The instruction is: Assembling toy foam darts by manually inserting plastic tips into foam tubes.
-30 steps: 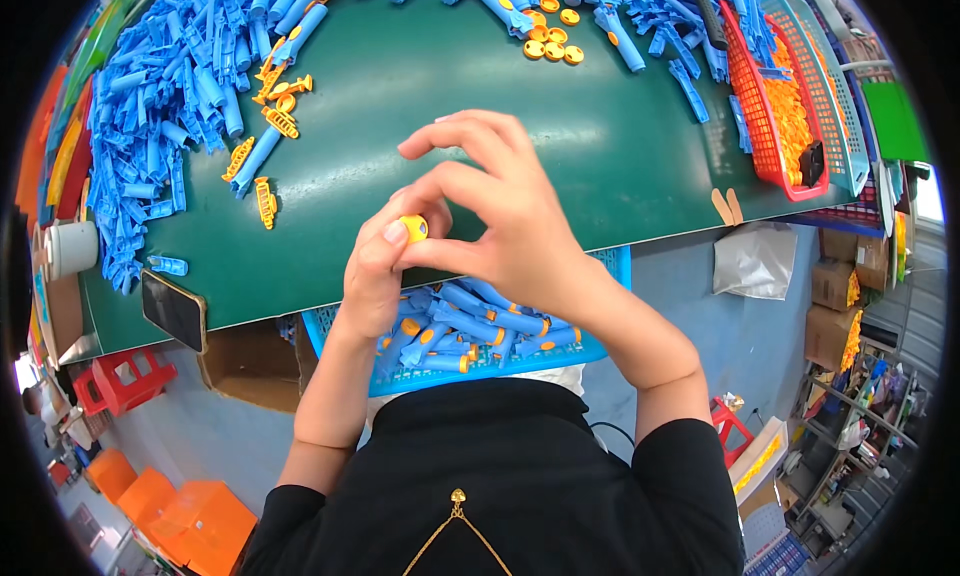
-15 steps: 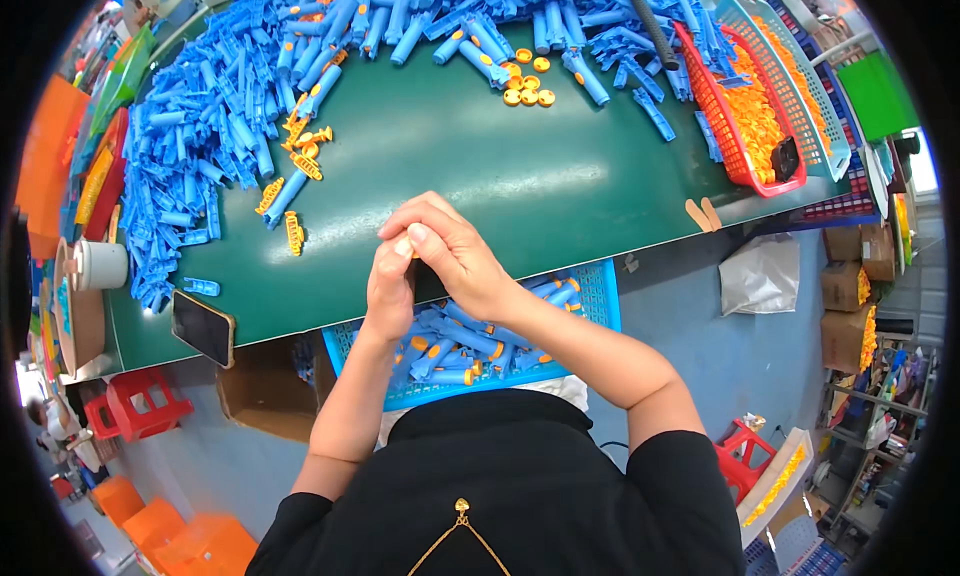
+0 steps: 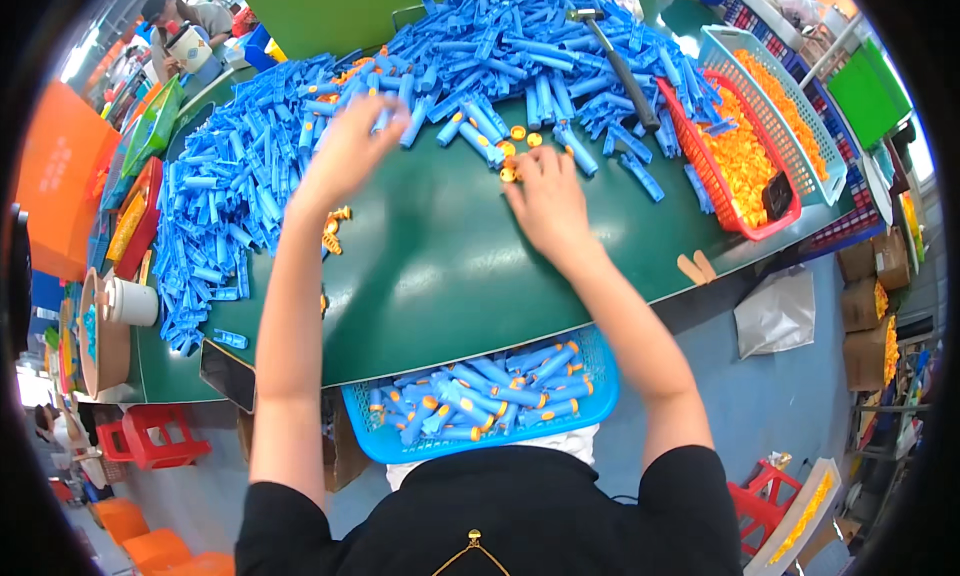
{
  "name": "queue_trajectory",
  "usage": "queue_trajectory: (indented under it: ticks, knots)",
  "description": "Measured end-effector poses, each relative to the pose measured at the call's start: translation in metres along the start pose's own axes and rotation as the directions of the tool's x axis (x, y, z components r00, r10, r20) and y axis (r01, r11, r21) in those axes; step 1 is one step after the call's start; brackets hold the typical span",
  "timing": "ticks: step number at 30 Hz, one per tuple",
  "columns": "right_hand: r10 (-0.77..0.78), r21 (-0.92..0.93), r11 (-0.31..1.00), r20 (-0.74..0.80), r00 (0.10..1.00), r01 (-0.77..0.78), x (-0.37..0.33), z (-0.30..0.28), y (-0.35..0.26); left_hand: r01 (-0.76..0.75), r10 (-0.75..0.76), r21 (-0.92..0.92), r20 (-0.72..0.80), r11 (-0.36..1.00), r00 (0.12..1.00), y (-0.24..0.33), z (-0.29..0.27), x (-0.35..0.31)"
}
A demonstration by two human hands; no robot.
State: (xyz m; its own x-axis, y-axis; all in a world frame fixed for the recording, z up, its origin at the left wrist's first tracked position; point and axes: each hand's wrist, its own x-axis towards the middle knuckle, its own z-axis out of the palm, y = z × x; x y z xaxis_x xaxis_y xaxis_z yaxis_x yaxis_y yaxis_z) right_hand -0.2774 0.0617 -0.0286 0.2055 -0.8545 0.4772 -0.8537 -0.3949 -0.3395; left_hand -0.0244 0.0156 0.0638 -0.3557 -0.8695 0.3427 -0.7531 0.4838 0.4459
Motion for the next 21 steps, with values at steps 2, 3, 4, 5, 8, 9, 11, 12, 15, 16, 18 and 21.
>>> queue_trajectory:
  ticks: [2,3,4,5,8,9,11,12,15,16,18,21]
  knots:
    - [-0.022,0.035,0.999,-0.001,1.0,0.022,-0.005,0.002,-0.008,0.163,-0.101,0.258,-0.237,0.952,0.966,-0.056,0.009,0.056]
    - [-0.029,0.05,0.998,0.003,1.0,0.029,-0.007,0.003,-0.006,0.277,-0.173,0.328,-0.314,0.903,0.934,-0.074,0.018,0.074]
    - [-0.074,0.096,0.993,-0.007,0.997,0.074,-0.004,0.007,-0.015,0.312,-0.226,0.318,-0.278,0.895,0.934,-0.117,0.018,0.081]
    - [-0.095,0.114,0.989,-0.017,0.995,0.096,-0.001,0.01,-0.024,0.346,-0.281,0.308,-0.235,0.886,0.93,-0.151,0.016,0.083]
    - [-0.074,0.141,0.988,0.017,0.997,0.071,-0.009,0.007,-0.009,0.224,-0.215,0.116,-0.088,0.968,0.973,-0.126,0.053,0.091]
    - [-0.075,0.156,0.985,0.019,0.997,0.072,-0.007,0.005,-0.014,0.157,-0.154,0.068,-0.049,0.985,0.987,-0.129,0.049,0.083]
    - [-0.126,0.15,0.982,0.056,0.99,0.117,-0.009,0.001,-0.013,0.017,-0.004,0.14,-0.098,0.99,0.995,-0.112,0.057,0.066]
    - [-0.149,0.162,0.977,0.071,0.986,0.136,-0.009,-0.002,-0.016,0.03,-0.018,0.145,-0.089,0.989,0.996,-0.102,0.054,0.056]
    - [-0.221,0.231,0.953,0.091,0.971,0.196,-0.009,-0.004,-0.019,-0.059,0.062,0.197,-0.007,0.979,0.998,-0.071,0.047,0.026]
    - [-0.22,0.241,0.952,0.108,0.969,0.19,-0.008,-0.004,-0.019,-0.065,0.058,0.162,0.05,0.985,0.997,-0.059,0.042,0.018]
    - [-0.23,0.269,0.944,0.12,0.966,0.191,-0.008,-0.002,-0.019,-0.12,0.109,0.14,0.087,0.983,0.99,-0.049,0.041,0.003]
    - [-0.238,0.297,0.937,0.158,0.958,0.183,-0.007,-0.004,-0.021,-0.209,0.233,0.364,-0.022,0.908,0.972,-0.037,0.037,-0.015]
